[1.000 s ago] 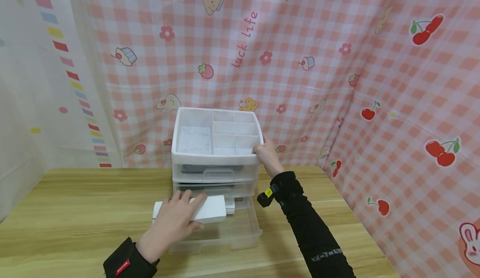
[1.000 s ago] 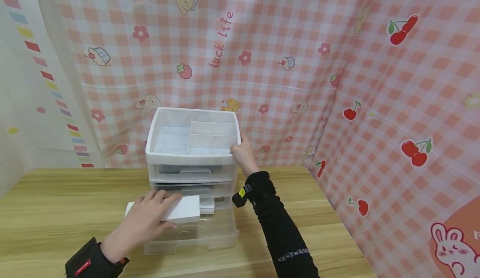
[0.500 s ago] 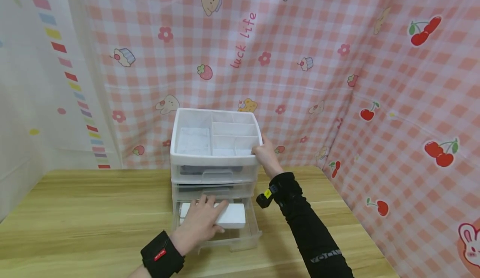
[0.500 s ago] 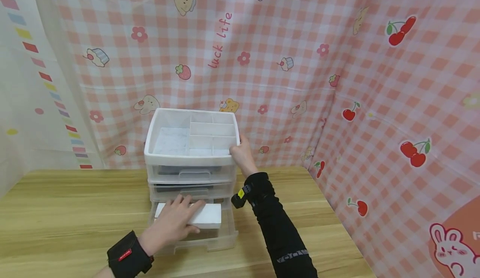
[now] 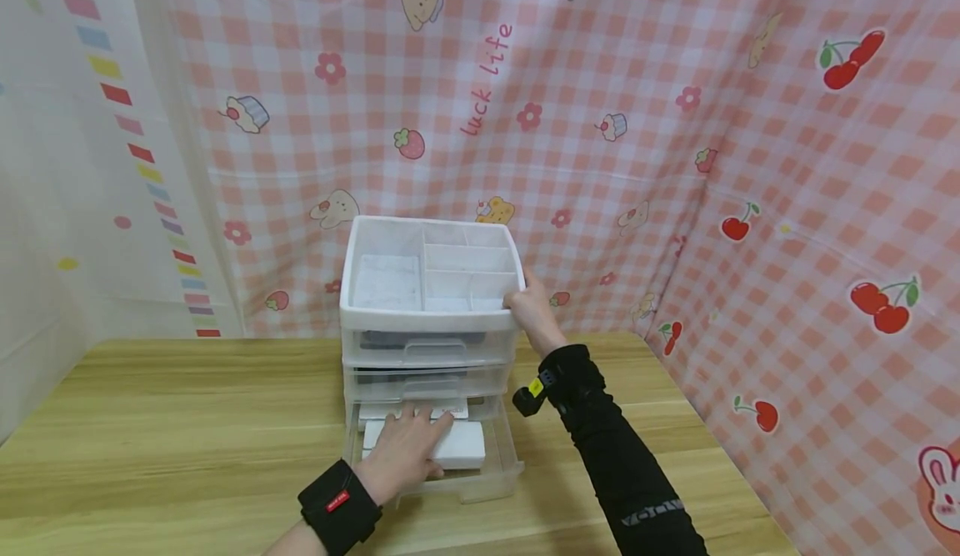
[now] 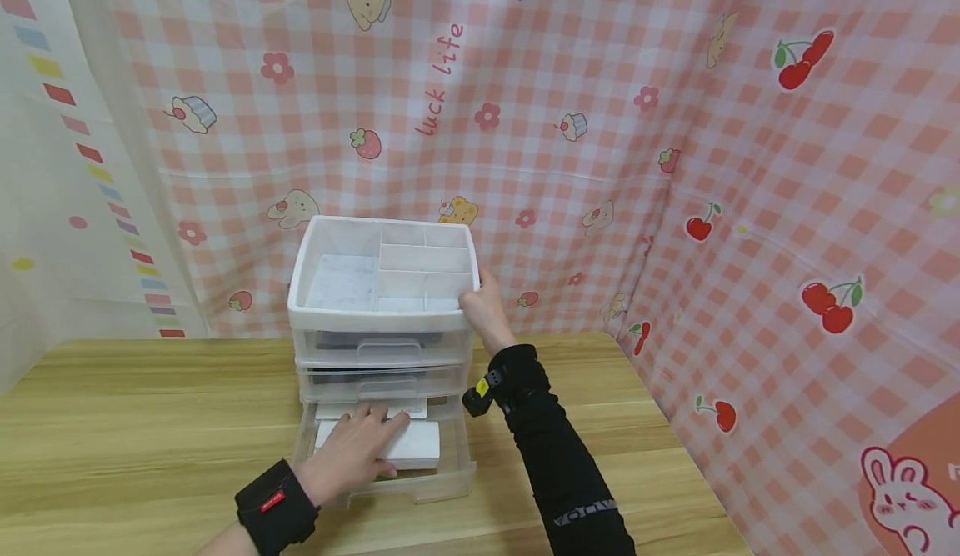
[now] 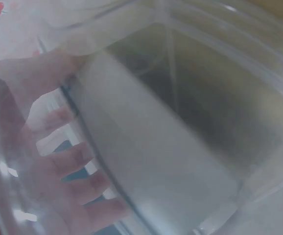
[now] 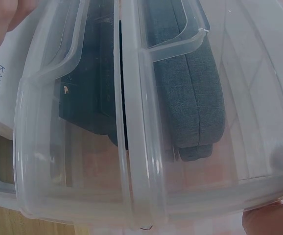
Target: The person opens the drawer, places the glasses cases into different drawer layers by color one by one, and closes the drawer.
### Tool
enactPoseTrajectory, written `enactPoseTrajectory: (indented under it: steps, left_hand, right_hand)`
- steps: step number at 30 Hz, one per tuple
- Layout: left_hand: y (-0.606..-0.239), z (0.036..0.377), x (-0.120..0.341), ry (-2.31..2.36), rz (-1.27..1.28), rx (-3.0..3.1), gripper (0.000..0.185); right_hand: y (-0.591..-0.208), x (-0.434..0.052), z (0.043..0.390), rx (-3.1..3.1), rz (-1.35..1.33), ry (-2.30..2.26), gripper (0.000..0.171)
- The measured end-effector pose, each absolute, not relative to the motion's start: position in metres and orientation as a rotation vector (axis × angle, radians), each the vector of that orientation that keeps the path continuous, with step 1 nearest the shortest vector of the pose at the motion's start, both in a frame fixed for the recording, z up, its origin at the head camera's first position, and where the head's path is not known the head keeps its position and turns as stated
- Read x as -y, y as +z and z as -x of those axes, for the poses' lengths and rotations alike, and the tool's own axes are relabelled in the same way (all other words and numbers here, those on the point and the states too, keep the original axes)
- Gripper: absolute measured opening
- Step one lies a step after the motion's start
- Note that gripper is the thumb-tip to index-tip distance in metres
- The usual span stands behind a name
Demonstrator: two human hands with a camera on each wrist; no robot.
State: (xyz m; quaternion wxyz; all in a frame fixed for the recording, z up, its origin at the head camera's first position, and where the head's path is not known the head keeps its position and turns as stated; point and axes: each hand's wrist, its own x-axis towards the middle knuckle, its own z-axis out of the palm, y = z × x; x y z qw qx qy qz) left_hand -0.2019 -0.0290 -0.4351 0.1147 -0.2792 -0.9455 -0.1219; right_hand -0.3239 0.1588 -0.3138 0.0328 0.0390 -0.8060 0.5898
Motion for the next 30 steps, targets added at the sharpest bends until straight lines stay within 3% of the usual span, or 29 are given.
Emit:
enactPoseTrajectory:
  steps: [11,19,30]
  left_hand:
    - [-0.436,0.202,0.030,-0.204,0.837,2.727,0.049]
    - [-0.434,0.180,0.034,0.062,1.054,2.337,0.015]
    - [-0.448,0.167,0.039,0.253,1.349,1.963,0.019]
  right_hand:
    - [-0.312,-0.161,0.322,2.480,-0.113,1.821,0.072]
    - [-0.313,-0.161,0.322,2.474,-0.128,1.827,0.072]
    - [-0.314,-0.160,0.323,2.482,-0.115,1.823,0.072]
